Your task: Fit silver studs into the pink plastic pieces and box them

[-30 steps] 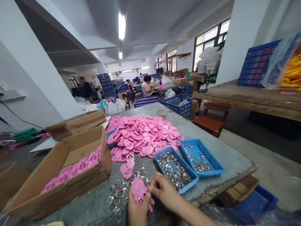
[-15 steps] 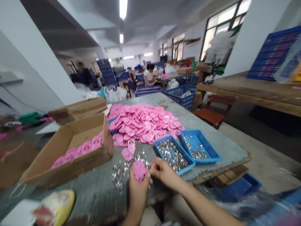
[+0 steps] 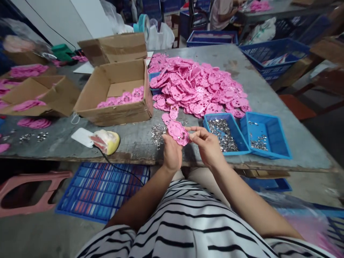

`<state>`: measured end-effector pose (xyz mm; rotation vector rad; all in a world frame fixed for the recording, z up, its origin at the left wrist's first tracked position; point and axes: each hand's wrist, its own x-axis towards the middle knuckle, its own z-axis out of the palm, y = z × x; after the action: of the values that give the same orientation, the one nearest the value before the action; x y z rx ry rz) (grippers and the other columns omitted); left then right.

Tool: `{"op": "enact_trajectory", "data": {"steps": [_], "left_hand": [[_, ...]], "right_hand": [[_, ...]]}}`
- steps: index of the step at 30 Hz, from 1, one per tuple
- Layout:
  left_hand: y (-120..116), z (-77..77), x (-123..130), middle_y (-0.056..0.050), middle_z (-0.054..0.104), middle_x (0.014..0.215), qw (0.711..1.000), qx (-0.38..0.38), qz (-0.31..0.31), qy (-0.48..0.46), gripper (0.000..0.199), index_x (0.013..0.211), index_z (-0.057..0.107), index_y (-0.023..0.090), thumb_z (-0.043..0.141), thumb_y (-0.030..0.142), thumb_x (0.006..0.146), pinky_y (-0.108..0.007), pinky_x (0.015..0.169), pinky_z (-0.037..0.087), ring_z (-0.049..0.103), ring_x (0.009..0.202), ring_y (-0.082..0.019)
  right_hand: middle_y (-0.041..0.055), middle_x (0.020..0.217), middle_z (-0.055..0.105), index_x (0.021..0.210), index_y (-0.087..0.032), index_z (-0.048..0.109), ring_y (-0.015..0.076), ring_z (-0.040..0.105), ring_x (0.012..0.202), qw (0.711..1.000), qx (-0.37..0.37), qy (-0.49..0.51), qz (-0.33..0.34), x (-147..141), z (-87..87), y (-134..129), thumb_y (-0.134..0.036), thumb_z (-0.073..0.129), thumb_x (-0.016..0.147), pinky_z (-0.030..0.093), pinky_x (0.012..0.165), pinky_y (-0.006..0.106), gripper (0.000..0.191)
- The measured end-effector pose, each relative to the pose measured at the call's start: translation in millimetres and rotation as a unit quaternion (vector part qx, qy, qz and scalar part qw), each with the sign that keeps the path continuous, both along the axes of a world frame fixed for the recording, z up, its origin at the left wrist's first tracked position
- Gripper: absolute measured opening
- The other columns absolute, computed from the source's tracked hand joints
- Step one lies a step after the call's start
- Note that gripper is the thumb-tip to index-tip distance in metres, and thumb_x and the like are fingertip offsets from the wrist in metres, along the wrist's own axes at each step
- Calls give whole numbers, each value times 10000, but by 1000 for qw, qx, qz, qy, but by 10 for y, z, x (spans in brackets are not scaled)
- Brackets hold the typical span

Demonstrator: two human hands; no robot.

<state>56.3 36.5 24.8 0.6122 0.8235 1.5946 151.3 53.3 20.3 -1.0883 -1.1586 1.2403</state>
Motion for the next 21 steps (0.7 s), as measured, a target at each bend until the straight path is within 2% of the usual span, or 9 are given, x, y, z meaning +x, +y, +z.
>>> {"op": "enact_trajectory", "data": {"steps": [4,10,12,17,21], "left_hand": [[10,6,-4,-113,581,1340,1000,-16,19,7,788,1312,529,204,159,750,882,-341,1048,438,514,1300,-221],[30,-85,1,-114,619,1295,998,52,19,5,803,1250,586,188,322,807,813,-326,1058,438,542,1270,-242],[36,-95,4,-108,629,1281,998,55,18,1,787,1257,582,195,302,794,829,-334,1044,451,571,1236,-243],[43,-76,17,-102,624,1283,1000,7,11,0,785,1325,528,213,109,721,898,-345,1047,448,568,1240,-227],[25,-61,41,-112,596,1319,999,-32,10,-19,799,1339,514,214,91,725,892,-372,1076,420,532,1280,-241]], "right_hand": [[68,1071,685,604,-199,590,226,582,1083,999,24,-38,-21,-93,-17,-16,-330,679,734,416,996,439,205],[62,1063,671,604,-205,591,228,565,1098,998,34,-34,-31,-131,-34,-21,-301,669,740,412,1000,443,183],[62,1062,667,608,-203,591,229,563,1098,998,34,-37,-29,-131,-32,-14,-299,668,742,401,1011,449,182],[65,1064,651,612,-198,582,227,561,1084,998,35,-46,-25,-108,-29,16,-313,671,746,391,1021,452,197],[69,1064,637,618,-198,568,222,559,1086,997,43,-57,-31,-119,-57,4,-297,654,758,396,1018,439,192]]}}
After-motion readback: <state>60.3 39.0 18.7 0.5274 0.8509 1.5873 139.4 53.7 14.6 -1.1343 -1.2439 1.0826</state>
